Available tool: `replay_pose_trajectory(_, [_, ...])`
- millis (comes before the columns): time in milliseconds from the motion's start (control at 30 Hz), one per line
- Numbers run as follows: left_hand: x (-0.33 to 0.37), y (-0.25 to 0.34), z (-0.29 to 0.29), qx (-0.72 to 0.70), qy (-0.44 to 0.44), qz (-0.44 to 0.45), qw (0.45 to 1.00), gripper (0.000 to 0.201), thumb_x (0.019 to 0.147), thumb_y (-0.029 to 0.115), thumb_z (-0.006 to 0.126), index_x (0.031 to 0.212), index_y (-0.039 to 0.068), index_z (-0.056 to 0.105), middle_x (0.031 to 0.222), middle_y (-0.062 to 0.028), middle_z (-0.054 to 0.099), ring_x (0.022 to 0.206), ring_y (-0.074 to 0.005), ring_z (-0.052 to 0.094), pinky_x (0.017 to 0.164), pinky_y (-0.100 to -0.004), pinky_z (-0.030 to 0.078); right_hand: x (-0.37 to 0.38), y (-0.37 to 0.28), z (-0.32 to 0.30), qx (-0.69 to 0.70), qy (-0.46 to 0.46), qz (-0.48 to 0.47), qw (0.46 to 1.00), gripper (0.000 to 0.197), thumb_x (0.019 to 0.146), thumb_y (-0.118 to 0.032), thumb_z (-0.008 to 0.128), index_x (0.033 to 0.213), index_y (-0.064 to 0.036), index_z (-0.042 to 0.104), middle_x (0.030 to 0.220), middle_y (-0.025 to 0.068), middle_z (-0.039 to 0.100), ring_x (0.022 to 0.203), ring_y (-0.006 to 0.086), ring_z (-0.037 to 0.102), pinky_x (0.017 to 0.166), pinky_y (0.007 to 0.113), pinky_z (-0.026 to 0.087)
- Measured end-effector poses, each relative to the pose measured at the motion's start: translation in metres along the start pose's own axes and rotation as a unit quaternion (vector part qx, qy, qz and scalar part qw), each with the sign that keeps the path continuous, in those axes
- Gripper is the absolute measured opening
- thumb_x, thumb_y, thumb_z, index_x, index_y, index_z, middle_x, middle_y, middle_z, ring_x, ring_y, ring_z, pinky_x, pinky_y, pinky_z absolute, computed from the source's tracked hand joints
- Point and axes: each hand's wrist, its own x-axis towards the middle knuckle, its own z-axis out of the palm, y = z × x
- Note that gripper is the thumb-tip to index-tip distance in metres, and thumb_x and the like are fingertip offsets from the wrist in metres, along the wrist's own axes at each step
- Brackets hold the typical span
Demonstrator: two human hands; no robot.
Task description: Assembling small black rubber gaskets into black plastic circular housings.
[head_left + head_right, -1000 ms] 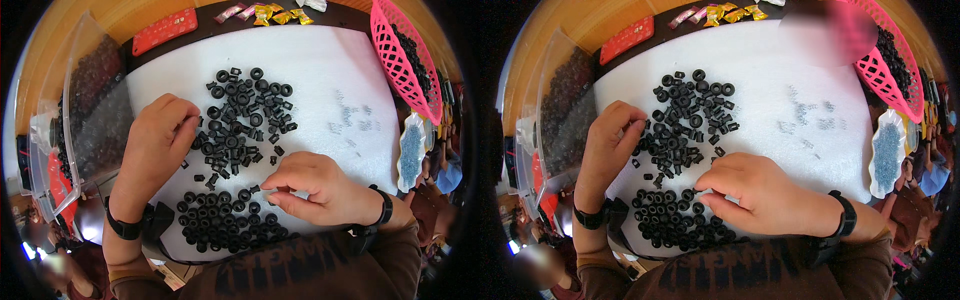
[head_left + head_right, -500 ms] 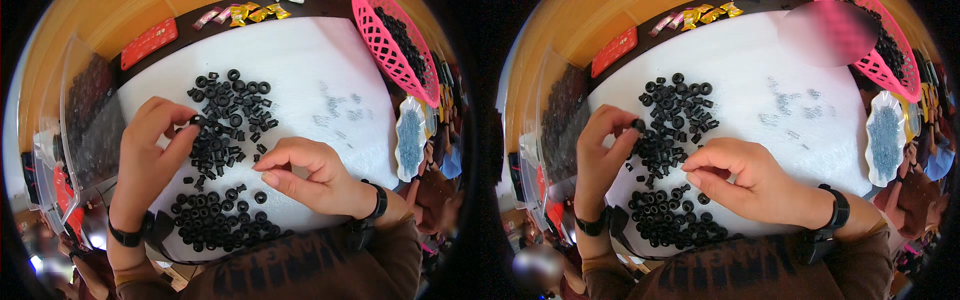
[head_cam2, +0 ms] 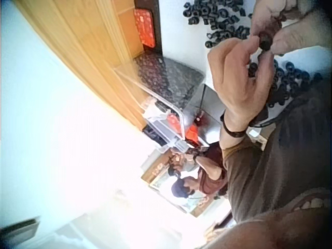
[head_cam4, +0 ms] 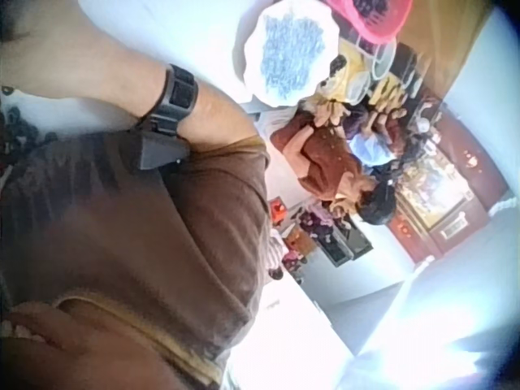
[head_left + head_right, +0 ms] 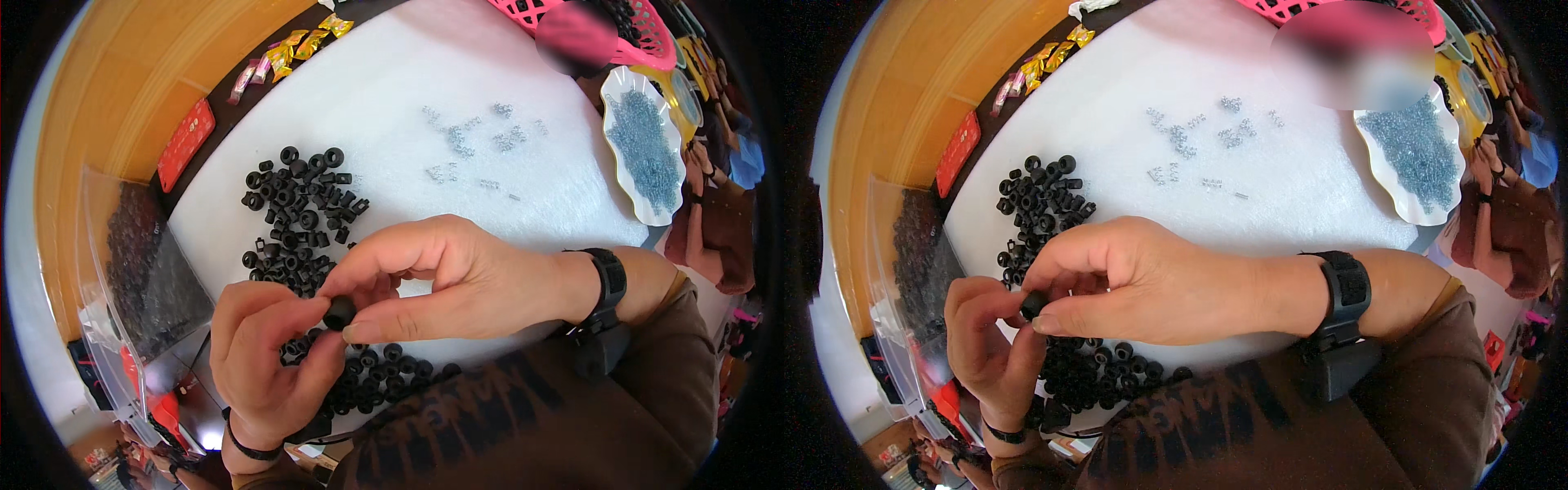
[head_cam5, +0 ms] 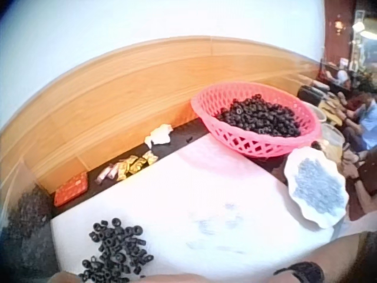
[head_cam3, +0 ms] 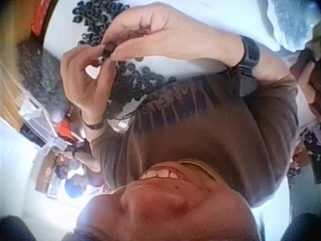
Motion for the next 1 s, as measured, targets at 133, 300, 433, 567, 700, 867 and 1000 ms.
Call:
replay_pose_trajectory(133, [0.001,0.004,0.001,0.036,0.007,0.024,0.999,0.036,0.059,-0.001,0.076,0.092,0.004,0.061,0.080,-0.0087,0.056,0.065,-0.0198,0.053,0.056,-0.0278,0.043,-0.003,-0.003,0.000,0.049,-0.008,0.051,0.997,0.021,0.088,-0.013,0.064,0.105,-0.0003,0.060,0.086,0.0002,0.060,0.079,0.0060,0.054,0.070,0.021,0.044])
replay_pose_trajectory(300, [-0.011,0.003,-0.020,-0.169,-0.079,0.092,0.978,0.026,0.064,0.017,0.072,0.080,0.006,0.056,0.077,-0.0082,0.049,0.067,-0.0188,0.045,0.061,-0.0336,0.032,-0.008,-0.004,0.015,0.019,-0.158,0.080,0.984,0.015,0.082,-0.013,0.068,0.086,-0.0014,0.060,0.076,0.0042,0.060,0.069,0.0113,0.057,0.061,0.026,0.045])
replay_pose_trajectory(433, [0.009,0.012,-0.035,-0.316,-0.040,0.053,0.947,0.021,0.063,0.020,0.069,0.073,0.007,0.055,0.074,-0.0076,0.051,0.067,-0.0173,0.046,0.059,-0.0309,0.028,-0.014,-0.011,0.012,-0.009,-0.278,0.132,0.951,0.023,0.075,-0.021,0.067,0.079,0.0012,0.063,0.068,0.0109,0.061,0.063,0.0180,0.058,0.057,0.032,0.043])
replay_pose_trajectory(567, [0.046,0.051,0.004,-0.067,-0.125,-0.027,0.990,0.018,0.064,0.010,0.068,0.079,0.006,0.060,0.078,-0.0072,0.053,0.067,-0.0162,0.048,0.060,-0.0291,0.035,-0.017,0.004,0.013,-0.026,-0.253,0.099,0.962,0.023,0.072,-0.020,0.067,0.080,0.0011,0.063,0.068,0.0116,0.061,0.065,0.0202,0.059,0.059,0.034,0.044])
replay_pose_trajectory(700, [0.083,0.040,0.055,-0.020,-0.234,0.040,0.971,0.022,0.067,-0.005,0.062,0.088,0.003,0.062,0.081,-0.0093,0.055,0.072,-0.0184,0.052,0.065,-0.0304,0.042,-0.021,0.011,0.013,-0.047,-0.264,0.081,0.960,0.024,0.069,-0.020,0.065,0.082,0.0010,0.064,0.072,0.0132,0.064,0.068,0.0220,0.060,0.061,0.034,0.045])
replay_pose_trajectory(867, [0.092,0.027,0.098,0.123,-0.190,0.157,0.961,0.020,0.070,-0.001,0.065,0.090,0.004,0.062,0.083,-0.0094,0.056,0.069,-0.0251,0.053,0.065,-0.0342,0.042,-0.019,0.010,0.007,-0.069,-0.303,0.092,0.946,0.025,0.068,-0.020,0.065,0.083,0.0011,0.064,0.073,0.0132,0.065,0.068,0.0222,0.060,0.060,0.034,0.046])
replay_pose_trajectory(1000, [0.094,0.017,0.111,0.141,-0.223,0.193,0.945,0.017,0.071,0.005,0.064,0.087,0.006,0.060,0.082,-0.0076,0.055,0.071,-0.0277,0.054,0.066,-0.0384,0.040,-0.014,0.003,0.006,-0.071,-0.334,0.113,0.933,0.025,0.068,-0.019,0.064,0.083,0.0013,0.064,0.073,0.0123,0.065,0.066,0.0210,0.059,0.059,0.034,0.045])
